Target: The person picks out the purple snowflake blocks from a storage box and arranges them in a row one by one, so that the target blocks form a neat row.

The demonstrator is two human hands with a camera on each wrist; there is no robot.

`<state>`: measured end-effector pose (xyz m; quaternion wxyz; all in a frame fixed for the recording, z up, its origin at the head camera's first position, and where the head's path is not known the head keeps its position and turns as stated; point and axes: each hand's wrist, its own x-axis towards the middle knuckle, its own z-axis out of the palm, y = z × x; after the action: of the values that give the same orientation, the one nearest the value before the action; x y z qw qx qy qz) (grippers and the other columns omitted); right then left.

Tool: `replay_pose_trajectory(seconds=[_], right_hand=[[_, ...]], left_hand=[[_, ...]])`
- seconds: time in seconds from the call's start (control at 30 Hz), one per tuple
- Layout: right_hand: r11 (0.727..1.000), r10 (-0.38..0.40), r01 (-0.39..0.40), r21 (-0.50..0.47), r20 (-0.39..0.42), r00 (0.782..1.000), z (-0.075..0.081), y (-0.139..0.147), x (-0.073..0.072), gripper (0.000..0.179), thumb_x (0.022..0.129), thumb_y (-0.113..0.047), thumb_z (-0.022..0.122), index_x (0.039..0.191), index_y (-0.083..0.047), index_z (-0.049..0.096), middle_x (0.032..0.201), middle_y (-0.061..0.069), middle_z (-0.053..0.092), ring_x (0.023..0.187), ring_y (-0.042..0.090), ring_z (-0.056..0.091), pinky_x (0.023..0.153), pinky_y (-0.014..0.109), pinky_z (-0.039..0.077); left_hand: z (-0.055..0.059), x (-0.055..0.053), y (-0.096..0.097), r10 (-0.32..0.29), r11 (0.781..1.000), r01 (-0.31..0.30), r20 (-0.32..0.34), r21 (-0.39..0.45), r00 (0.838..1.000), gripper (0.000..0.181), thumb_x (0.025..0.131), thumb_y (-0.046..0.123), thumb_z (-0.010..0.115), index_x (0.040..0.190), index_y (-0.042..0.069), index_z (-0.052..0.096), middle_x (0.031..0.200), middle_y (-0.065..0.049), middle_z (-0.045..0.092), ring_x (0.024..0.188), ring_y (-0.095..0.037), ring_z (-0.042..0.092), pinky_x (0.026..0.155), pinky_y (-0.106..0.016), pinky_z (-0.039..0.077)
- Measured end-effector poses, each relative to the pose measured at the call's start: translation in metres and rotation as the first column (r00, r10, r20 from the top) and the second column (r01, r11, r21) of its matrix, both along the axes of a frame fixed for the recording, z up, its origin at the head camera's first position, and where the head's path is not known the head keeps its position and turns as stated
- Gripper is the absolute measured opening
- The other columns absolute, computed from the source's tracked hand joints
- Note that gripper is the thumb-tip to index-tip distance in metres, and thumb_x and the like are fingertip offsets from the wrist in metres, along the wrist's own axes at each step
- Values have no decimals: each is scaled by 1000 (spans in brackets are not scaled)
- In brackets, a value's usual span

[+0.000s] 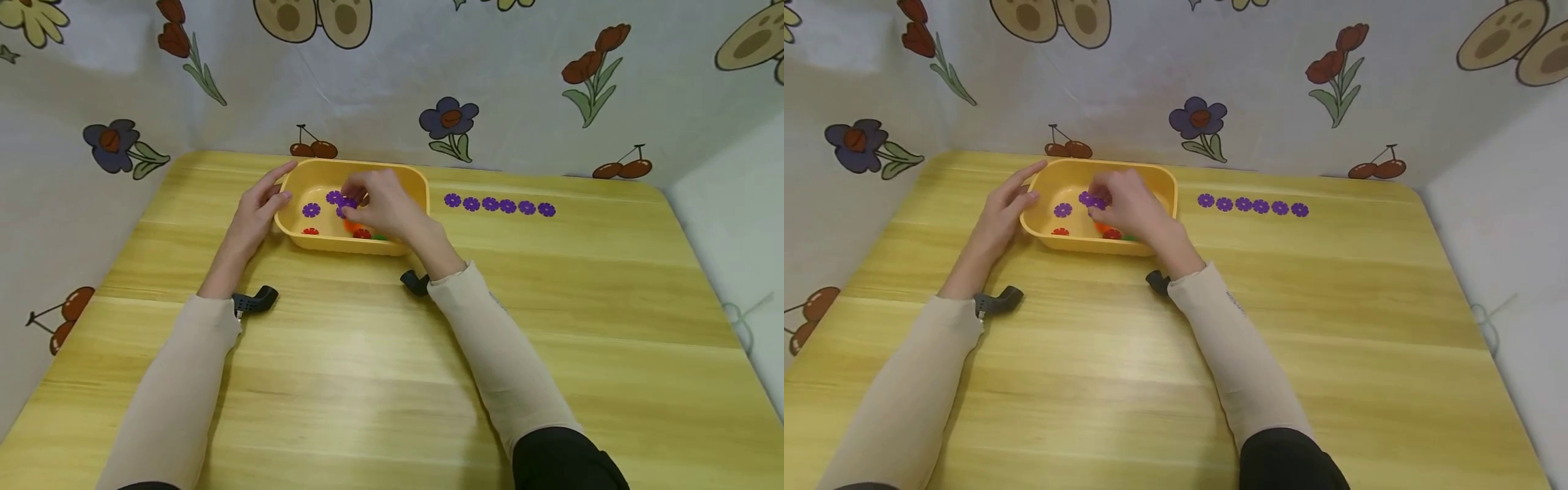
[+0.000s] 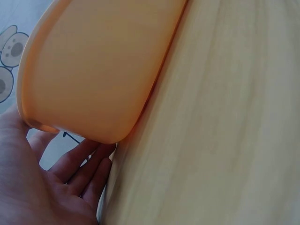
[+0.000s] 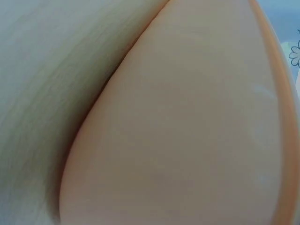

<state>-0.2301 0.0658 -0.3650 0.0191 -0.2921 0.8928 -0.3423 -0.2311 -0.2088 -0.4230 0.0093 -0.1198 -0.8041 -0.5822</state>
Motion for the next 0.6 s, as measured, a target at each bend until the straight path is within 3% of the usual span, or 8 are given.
replay_pose_trajectory(seconds=[0.27, 0.43, 0.6], right_hand=[[1000, -10, 10, 12, 5, 1000, 11, 8, 0, 26, 95, -17, 79, 115, -2, 75, 106, 7, 75, 97, 21, 69, 89, 29, 59], [999, -38, 37, -34, -36, 999, 20, 29, 1, 23, 95, -15, 78, 113, -2, 75, 106, 9, 76, 98, 23, 70, 93, 36, 61], [994, -83, 78, -78, -58, 995, 24, 56, 4, 20, 95, -16, 78, 111, -4, 75, 106, 8, 76, 97, 21, 70, 93, 35, 61]], left_hand=[[3, 1, 0, -7, 1000, 7, -11, 26, 1000, 50, 110, 23, 54, 160, 31, 48, 157, -16, 53, 130, -28, 62, 86, -14, 57], [3, 0, 1, -15, 999, 15, -6, 36, 1000, 51, 110, 22, 54, 160, 30, 48, 158, -15, 53, 132, -32, 61, 84, -14, 58], [1, -3, 0, -18, 999, 17, 8, 33, 1000, 51, 111, 22, 53, 161, 31, 47, 164, -8, 47, 138, -34, 57, 85, -14, 58]])
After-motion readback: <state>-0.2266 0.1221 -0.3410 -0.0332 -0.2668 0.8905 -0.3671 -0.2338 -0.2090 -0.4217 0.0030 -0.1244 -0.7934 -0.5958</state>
